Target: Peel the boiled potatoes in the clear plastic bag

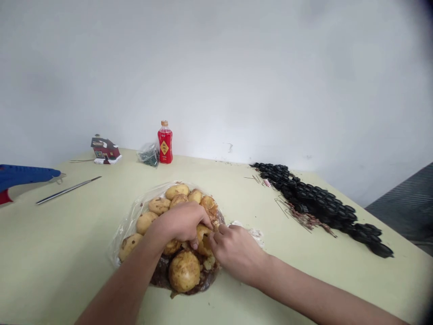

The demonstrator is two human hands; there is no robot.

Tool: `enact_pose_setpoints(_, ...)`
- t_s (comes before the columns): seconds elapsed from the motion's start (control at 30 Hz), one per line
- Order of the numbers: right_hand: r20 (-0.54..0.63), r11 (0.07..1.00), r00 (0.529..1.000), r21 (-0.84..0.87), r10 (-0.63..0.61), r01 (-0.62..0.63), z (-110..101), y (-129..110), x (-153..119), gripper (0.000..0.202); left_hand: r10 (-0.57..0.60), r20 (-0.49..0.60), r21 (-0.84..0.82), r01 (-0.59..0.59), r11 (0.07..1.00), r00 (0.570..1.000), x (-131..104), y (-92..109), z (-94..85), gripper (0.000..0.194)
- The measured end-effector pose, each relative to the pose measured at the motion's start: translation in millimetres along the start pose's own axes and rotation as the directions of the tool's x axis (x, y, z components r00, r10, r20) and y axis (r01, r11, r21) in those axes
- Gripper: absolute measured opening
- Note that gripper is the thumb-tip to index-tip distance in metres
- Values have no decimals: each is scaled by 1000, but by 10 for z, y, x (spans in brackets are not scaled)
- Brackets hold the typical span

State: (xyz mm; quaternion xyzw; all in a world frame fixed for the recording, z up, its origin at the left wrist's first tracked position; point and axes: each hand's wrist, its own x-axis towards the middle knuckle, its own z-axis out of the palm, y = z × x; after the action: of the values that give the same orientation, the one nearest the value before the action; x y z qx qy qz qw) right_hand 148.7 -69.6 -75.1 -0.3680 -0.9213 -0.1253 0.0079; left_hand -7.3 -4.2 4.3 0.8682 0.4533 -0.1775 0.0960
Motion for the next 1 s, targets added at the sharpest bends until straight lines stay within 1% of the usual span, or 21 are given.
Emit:
enact_pose_setpoints(0.13, 90, 995, 992, 45, -93, 90, -29, 78, -15, 20, 2, -14, -4, -2, 1000, 1000, 4, -14, 13, 68)
enact_pose_setpoints(0.2, 115, 995, 989, 53, -92, 86, -66, 142, -35, 19, -8, -19, -6, 8, 1000, 1000, 11, -23, 20, 68)
enact_pose_setpoints(0.33, 50, 997, 998, 69, -45, 42, -73, 209, -3, 23, -11, -18, -11, 11, 1000, 1000, 10, -24, 20, 68)
enact_pose_setpoints(0.4, 26, 994, 998, 90, -62, 60, -42, 204, 24, 22, -1, -24, -2, 1, 1000, 1000, 3, -20, 19, 65)
enact_pose_setpoints(0.5, 45, 986, 992, 117, -120, 114, -24, 195, 15, 20, 6, -32, -5, -6, 1000, 999, -2, -19, 24, 63)
enact_pose_setpoints(0.57, 69, 985, 989, 123, -134, 124, -42, 201, -15, 20, 3, -29, -12, -3, 1000, 1000, -1, -18, 28, 63)
enact_pose_setpoints(0.63, 75, 988, 991, 121, -110, 100, -57, 205, -33, 18, -10, -22, -11, 10, 1000, 1000, 1, -12, 26, 66)
enact_pose_setpoints(0.73, 35, 994, 999, 104, -21, 18, -40, 182, -7, 18, -33, -18, 15, 33, 999, 999, 0, 5, 17, 69)
enact_pose_setpoints(0.77, 22, 995, 1000, 98, -11, 9, -30, 167, 8, 18, -29, -20, 21, 29, 999, 999, -1, 9, 15, 70)
enact_pose_setpoints(0.8, 12, 995, 1000, 93, -26, 25, -26, 153, 22, 19, -19, -24, 20, 19, 1000, 1000, -2, 11, 13, 70)
enact_pose_setpoints(0.87, 15, 991, 994, 84, -109, 107, -45, 134, 30, 19, -1, -28, 3, 1, 1000, 1000, -3, 10, 14, 67)
enact_pose_setpoints(0.93, 53, 980, 981, 74, -188, 184, -102, 139, 9, 17, 0, -29, -21, -1, 1000, 1000, -4, 6, 16, 61)
enact_pose_setpoints(1.0, 83, 980, 978, 70, -192, 186, -163, 163, -20, 15, -5, -30, -18, 4, 1000, 1000, -6, 6, 17, 56)
